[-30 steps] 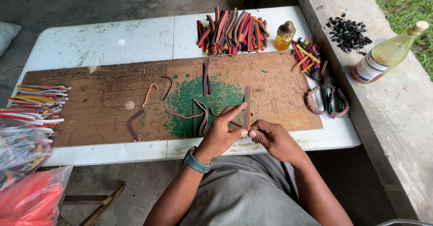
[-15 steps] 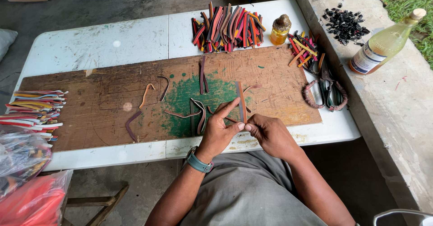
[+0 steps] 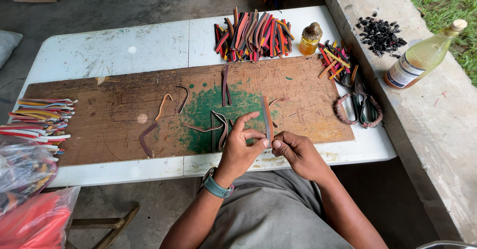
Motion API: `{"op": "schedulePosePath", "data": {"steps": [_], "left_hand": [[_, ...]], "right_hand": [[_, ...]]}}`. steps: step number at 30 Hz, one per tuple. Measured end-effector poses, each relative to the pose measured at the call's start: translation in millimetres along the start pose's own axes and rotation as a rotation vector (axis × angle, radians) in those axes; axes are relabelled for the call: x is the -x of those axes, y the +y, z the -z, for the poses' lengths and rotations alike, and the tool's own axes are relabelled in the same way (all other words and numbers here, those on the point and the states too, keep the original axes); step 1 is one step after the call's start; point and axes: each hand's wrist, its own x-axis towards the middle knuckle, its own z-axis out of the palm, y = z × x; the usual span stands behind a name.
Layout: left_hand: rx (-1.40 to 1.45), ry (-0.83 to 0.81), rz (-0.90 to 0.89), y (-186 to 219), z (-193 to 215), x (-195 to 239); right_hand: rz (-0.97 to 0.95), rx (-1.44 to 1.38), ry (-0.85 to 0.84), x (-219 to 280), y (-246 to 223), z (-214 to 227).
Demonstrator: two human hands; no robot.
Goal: The person picks up thin leather straps from a wooden board, aligns them in pairs, and places them back on the board. The person repeats this process with multiple straps of different colors.
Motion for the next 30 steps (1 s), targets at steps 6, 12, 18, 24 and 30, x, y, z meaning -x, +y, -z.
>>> {"op": "schedulePosePath", "data": {"steps": [6, 12, 18, 24, 30], "left_hand": [[-0.127, 0.154, -0.02, 1.0, -14.4, 0.3], [-0.179, 0.126, 0.074, 18.2, -9.3, -5.5], [-0.146, 0.081, 0.061, 21.4, -7.0, -5.1], [-0.052, 0.085, -0.009, 7.2, -3.9, -12.2], [0.086, 0.043, 0.123, -9.3, -0.3, -16.5]], "right_hand": [[0.122, 0.366, 0.198, 2.8, 3.4, -17.8], [0.059, -0.186, 0.083, -4.2, 18.2, -3.8], [-0.03, -0.256, 0.087, -16.4, 28.3, -5.7], [-0.015, -0.27, 0.045, -7.6, 25.2, -5.9], [0.041, -0.214, 0.075, -6.1, 17.2, -6.3]]}}
